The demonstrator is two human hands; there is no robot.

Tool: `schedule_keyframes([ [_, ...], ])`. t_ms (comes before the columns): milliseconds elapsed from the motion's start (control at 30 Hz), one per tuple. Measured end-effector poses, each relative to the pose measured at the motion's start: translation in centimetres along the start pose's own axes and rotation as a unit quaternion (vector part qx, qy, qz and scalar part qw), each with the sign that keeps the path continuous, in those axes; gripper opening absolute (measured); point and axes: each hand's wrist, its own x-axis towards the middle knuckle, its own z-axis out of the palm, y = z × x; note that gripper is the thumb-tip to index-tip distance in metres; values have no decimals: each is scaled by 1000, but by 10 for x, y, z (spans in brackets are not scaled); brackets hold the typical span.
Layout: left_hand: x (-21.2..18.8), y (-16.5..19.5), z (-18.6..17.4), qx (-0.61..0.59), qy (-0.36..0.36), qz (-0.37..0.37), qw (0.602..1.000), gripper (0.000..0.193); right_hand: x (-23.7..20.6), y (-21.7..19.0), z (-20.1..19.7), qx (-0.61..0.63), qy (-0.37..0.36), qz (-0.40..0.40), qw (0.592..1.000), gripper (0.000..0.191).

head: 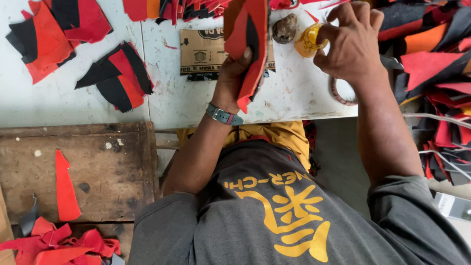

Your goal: The person sits at a workbench covered with cut red, black and orange foam pieces and assembles them into layered panels. They pick up pieces, align them by hand, press the edges together, and reach for a jar of glue on the table while working on one piece at a time.

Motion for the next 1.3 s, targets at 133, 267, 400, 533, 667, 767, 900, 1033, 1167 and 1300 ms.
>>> schedule_keyframes([
  [133,19,0,-5,-18,-11,-1,1000,31,8,1,10,11,-7,9,1000,29],
  [267,35,0,-2,-52,-12,-13,998,34,20,-6,0,45,-7,23,999,23],
  [400,47,0,4,-87,-5,-29,996,34,26,-28,-40,195,64,27,978,44],
  [533,51,-3,12,-86,-48,-16,995,25,24,-79,-59,296,118,-33,947,68],
  [667,53,-6,20,-85,-38,-21,995,23,22,-100,-64,198,151,-99,963,59],
  [767,49,-6,23,-110,-15,-36,993,22,19,-95,-71,151,156,-78,973,64],
  [900,41,-6,26,-89,-87,1,992,23,15,-99,-81,162,165,-93,968,58],
  [1033,34,-4,29,-67,-55,-6,996,23,16,-106,-90,160,179,-88,967,55],
  [1167,24,-1,36,-56,-24,-20,998,26,18,-96,-99,133,162,-38,977,56],
  [1300,17,-2,40,-58,-33,-20,998,31,18,-94,-104,144,194,-65,968,56],
])
